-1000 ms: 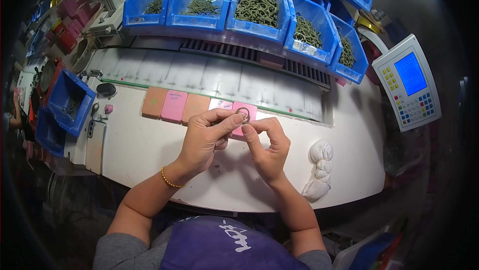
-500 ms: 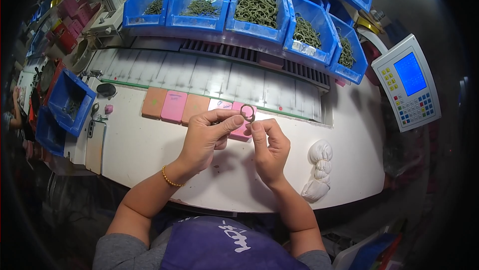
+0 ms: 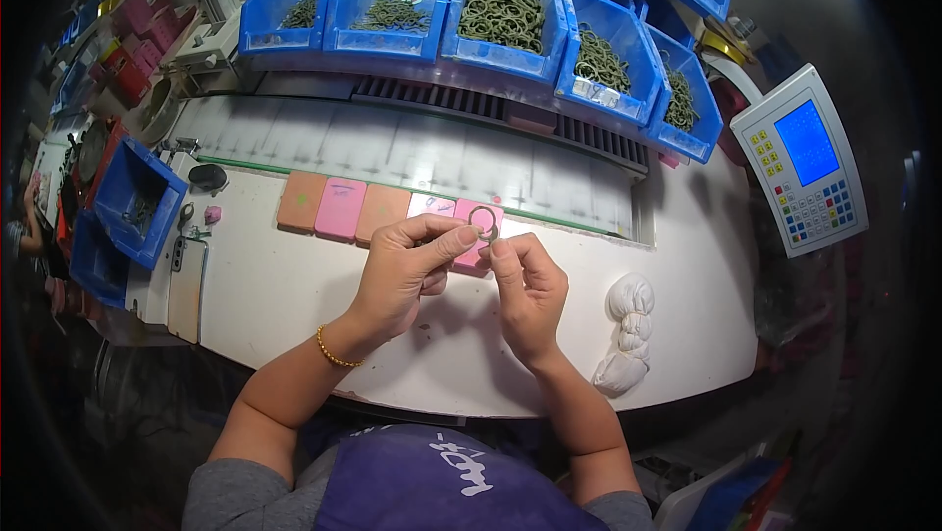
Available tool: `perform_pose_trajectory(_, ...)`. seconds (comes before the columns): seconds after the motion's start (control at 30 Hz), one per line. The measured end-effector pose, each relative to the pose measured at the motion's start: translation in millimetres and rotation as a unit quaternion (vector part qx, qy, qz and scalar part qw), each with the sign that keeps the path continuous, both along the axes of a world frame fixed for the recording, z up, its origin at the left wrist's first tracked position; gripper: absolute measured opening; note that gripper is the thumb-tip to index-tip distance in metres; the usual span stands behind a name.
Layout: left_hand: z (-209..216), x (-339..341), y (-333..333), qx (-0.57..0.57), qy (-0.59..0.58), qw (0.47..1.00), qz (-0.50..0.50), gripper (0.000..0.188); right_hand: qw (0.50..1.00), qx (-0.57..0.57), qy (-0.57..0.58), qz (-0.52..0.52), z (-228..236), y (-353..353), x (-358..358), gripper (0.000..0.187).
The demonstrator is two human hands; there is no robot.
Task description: Assembling green wicks into metal rings and placing them into molds.
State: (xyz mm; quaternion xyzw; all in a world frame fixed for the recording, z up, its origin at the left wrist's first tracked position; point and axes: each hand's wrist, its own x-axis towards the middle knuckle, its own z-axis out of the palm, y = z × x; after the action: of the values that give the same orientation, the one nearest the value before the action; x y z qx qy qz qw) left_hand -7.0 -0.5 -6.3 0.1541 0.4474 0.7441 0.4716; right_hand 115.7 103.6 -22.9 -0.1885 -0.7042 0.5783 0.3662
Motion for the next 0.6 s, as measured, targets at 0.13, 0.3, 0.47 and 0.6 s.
perform_pose_trajectory(0.13,-0.6,-0.4,0.0,0.006,-0.005,1.0,-0.002,0.016,1.0,0.0,0.01,0.001,1.6,-0.7,-0.9,0.016)
perform_pose_trajectory(0.3,0.2,0.4,0.5,0.011,-0.005,1.0,0.003,0.015,1.0,0.011,0.007,-0.003,0.9,-0.5,-1.5,0.016)
perform_pose_trajectory(0.47,-1.1,-0.2,0.2,0.016,-0.005,1.0,0.001,0.015,0.999,0.032,0.013,-0.01,-2.9,0.7,-3.1,0.016)
perform_pose_trajectory(0.6,-0.6,0.3,0.2,0.017,-0.003,1.0,0.001,0.016,0.999,0.037,0.009,-0.012,-3.9,0.9,-3.6,0.017)
